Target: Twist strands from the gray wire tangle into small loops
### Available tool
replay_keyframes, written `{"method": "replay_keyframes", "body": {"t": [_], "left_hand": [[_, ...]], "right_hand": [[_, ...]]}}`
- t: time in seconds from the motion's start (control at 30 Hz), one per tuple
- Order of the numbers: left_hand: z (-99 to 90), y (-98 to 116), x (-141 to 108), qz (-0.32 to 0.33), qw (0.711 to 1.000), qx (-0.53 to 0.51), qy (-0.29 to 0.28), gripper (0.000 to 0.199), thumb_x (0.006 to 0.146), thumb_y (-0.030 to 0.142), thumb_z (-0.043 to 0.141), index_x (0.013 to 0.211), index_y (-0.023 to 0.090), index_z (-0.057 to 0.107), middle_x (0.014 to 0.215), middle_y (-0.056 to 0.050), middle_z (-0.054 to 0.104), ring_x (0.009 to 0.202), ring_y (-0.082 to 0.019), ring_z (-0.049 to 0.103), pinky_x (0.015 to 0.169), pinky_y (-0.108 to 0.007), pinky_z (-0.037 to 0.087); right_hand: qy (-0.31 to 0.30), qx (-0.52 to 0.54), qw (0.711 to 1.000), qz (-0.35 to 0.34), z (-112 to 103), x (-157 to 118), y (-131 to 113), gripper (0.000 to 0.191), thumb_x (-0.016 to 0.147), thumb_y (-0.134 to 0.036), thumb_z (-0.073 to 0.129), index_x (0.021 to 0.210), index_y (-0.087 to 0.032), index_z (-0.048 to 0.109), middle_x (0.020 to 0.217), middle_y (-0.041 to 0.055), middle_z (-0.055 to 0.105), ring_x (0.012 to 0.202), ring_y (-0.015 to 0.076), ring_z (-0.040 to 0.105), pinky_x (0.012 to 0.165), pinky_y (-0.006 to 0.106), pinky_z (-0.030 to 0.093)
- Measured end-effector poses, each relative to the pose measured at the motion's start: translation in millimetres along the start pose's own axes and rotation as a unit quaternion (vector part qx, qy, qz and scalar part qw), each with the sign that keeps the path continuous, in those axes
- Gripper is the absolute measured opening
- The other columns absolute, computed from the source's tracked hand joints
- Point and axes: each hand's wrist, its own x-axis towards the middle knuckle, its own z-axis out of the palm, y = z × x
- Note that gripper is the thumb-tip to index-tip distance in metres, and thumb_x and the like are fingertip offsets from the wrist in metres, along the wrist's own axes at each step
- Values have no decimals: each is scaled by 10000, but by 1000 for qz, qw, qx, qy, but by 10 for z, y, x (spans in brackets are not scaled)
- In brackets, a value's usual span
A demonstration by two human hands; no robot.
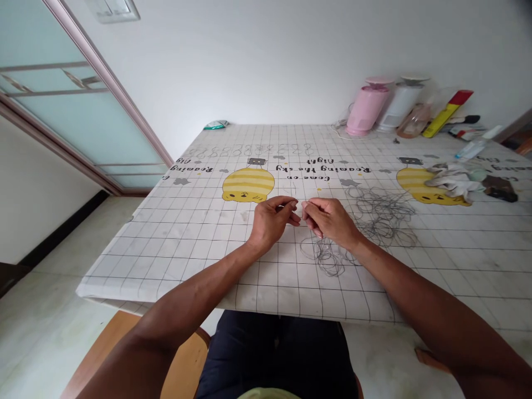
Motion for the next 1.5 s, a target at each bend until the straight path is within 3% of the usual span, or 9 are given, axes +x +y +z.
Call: {"method": "replay_keyframes", "body": {"t": [0.17,0.47,0.63,0.87,1.23,1.4,1.5], "left_hand": [[5,-48,-48,81,996,39,-1,190,960,314,703,951,151,799,861,-65,757,662,-151,748,621,-275,651],[-51,-13,-55,142,981,124,-45,202,1010,278,647,997,188,828,791,-39,754,634,-129,713,689,-285,614],[-37,-11,-57,85,992,48,-74,222,992,340,689,985,160,818,782,-44,742,628,-141,719,654,-291,633],[-12,1,11,12,997,-52,-52,274,918,390,780,972,122,789,824,-68,732,681,-161,718,600,-312,666],[-55,-37,80,10,1000,-22,-13,238,901,358,777,938,122,785,807,-65,717,632,-152,704,519,-282,634],[-86,-72,77,34,998,49,10,157,914,275,712,919,138,789,812,-64,730,623,-152,706,493,-257,606],[-106,-80,68,55,994,95,4,155,922,260,683,895,147,785,863,-72,746,617,-138,699,479,-233,584]], "right_hand": [[-1,-10,1000,5,-26,12,-2,478,1021,-596,603,730,-218,573,549,-24,522,380,101,435,365,253,320],[-16,-94,993,-64,-110,-5,-13,543,1051,-674,506,748,-226,551,561,-30,469,468,116,420,471,269,365],[-40,-77,995,-58,-180,23,63,540,1038,-698,522,758,-236,543,546,-48,425,449,116,386,455,274,342],[-43,-102,991,-70,-223,15,34,484,1066,-679,480,903,-242,610,603,-39,507,480,124,452,504,275,401],[18,-72,996,-51,-228,22,21,575,1038,-753,458,963,-219,659,680,1,586,498,128,508,470,262,411],[-34,-66,997,-23,-226,17,-7,441,966,-655,680,918,-217,660,689,-2,618,520,124,533,463,247,413],[-70,-65,995,16,-195,22,14,374,972,-580,693,908,-212,674,700,-3,638,531,118,554,465,235,422]]}}
